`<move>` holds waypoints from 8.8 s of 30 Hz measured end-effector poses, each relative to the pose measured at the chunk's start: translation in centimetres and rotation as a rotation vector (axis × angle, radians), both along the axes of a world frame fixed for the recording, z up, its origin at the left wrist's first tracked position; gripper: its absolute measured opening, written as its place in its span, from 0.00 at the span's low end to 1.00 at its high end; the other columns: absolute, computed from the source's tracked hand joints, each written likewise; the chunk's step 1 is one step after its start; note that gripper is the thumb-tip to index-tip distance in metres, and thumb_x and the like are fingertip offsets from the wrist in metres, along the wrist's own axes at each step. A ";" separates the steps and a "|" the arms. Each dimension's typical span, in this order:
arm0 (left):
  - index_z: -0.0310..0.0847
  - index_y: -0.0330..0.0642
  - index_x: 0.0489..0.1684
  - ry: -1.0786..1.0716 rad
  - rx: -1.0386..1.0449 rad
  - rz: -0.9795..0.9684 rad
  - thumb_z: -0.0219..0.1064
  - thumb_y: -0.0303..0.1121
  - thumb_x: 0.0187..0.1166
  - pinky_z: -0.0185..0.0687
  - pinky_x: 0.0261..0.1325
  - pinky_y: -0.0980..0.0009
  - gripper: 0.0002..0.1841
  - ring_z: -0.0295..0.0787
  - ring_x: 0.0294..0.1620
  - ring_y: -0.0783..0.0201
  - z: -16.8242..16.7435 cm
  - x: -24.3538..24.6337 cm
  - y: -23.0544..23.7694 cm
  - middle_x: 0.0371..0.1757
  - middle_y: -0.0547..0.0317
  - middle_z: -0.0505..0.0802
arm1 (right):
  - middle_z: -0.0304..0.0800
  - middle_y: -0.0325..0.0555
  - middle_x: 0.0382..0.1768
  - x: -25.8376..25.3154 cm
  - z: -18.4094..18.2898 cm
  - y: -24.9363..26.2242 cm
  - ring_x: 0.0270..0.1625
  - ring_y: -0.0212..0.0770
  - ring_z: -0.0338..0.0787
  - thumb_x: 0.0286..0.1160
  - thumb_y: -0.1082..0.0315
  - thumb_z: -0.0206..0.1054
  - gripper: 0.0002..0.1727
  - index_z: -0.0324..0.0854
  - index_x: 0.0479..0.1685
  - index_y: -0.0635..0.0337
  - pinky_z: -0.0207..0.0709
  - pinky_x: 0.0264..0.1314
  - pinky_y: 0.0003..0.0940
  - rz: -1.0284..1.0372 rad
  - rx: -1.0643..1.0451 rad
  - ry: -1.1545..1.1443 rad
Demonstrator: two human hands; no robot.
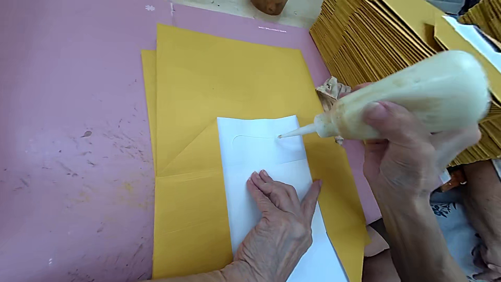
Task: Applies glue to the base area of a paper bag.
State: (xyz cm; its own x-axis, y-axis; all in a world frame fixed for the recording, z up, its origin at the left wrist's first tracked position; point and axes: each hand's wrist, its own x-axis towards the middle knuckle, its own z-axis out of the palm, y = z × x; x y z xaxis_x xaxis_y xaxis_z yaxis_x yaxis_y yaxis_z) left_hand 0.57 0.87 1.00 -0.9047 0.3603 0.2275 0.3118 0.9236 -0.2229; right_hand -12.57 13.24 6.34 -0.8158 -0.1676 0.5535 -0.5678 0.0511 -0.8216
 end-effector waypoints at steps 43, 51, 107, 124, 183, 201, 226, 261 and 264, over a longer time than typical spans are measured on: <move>0.67 0.51 0.88 0.018 -0.014 0.017 0.42 0.13 0.84 0.79 0.48 0.42 0.34 0.89 0.35 0.32 -0.4 0.1 -0.3 0.32 0.32 0.86 | 0.95 0.49 0.45 1.5 -3.0 8.7 0.51 0.52 0.97 0.55 0.72 0.80 0.31 0.68 0.59 0.58 0.94 0.54 0.49 -0.383 -0.230 0.141; 0.67 0.51 0.88 0.002 -0.007 0.020 0.41 0.13 0.83 0.79 0.49 0.41 0.34 0.89 0.37 0.31 -0.3 0.1 -0.2 0.33 0.30 0.87 | 0.96 0.49 0.45 1.0 -2.8 7.0 0.51 0.52 0.97 0.56 0.71 0.82 0.30 0.68 0.57 0.56 0.93 0.56 0.49 -0.303 -0.223 0.141; 0.62 0.46 0.91 -0.131 0.000 0.034 0.46 0.13 0.80 0.77 0.57 0.35 0.35 0.90 0.43 0.27 0.9 0.3 0.6 0.42 0.24 0.88 | 0.95 0.38 0.34 -3.6 -1.6 -2.7 0.36 0.37 0.97 0.66 0.76 0.73 0.15 0.74 0.47 0.54 0.95 0.38 0.33 -0.113 -0.216 -0.184; 0.58 0.44 0.92 -0.182 -0.064 0.031 0.46 0.15 0.82 0.77 0.58 0.35 0.34 0.89 0.48 0.23 1.4 0.2 0.8 0.52 0.18 0.87 | 0.95 0.35 0.41 -2.4 -1.3 -5.8 0.41 0.36 0.98 0.73 0.72 0.72 0.13 0.75 0.51 0.50 0.95 0.44 0.31 0.026 -0.147 -0.304; 0.80 0.33 0.73 -0.201 0.089 0.080 0.50 0.20 0.84 0.78 0.58 0.39 0.22 0.88 0.63 0.28 1.8 0.1 1.3 0.65 0.26 0.88 | 0.94 0.50 0.49 1.7 -0.7 -10.4 0.51 0.49 0.97 0.66 0.68 0.79 0.21 0.76 0.55 0.58 0.94 0.53 0.42 0.392 -0.052 -0.384; 0.69 0.41 0.86 -0.268 0.062 0.073 0.55 0.17 0.79 0.78 0.62 0.39 0.31 0.85 0.64 0.23 2.2 -0.3 1.3 0.61 0.21 0.88 | 0.94 0.50 0.50 -1.0 -1.1 -6.6 0.51 0.50 0.97 0.55 0.64 0.85 0.32 0.72 0.60 0.54 0.95 0.49 0.42 0.218 -0.068 -0.383; 0.70 0.40 0.85 -0.062 0.051 0.012 0.48 0.10 0.80 0.77 0.49 0.42 0.32 0.89 0.40 0.30 0.6 0.3 0.2 0.42 0.25 0.87 | 0.91 0.52 0.54 2.3 2.2 -3.2 0.59 0.50 0.94 0.74 0.67 0.74 0.21 0.70 0.61 0.61 0.91 0.60 0.43 0.254 -0.202 -0.144; 0.69 0.57 0.87 0.118 -0.068 0.076 0.43 0.15 0.84 0.81 0.47 0.42 0.35 0.90 0.37 0.29 -1.7 -0.1 0.2 0.33 0.30 0.87 | 0.96 0.47 0.44 1.6 -3.5 8.1 0.47 0.47 0.98 0.46 0.68 0.86 0.36 0.70 0.58 0.59 0.95 0.46 0.43 -0.394 -0.367 0.095; 0.71 0.58 0.86 0.121 -0.073 0.079 0.44 0.15 0.84 0.83 0.46 0.43 0.34 0.90 0.37 0.28 -1.5 -0.1 0.2 0.33 0.29 0.87 | 0.97 0.46 0.44 1.4 -3.6 7.0 0.48 0.48 0.98 0.47 0.67 0.87 0.34 0.73 0.56 0.56 0.95 0.48 0.44 -0.309 -0.330 0.062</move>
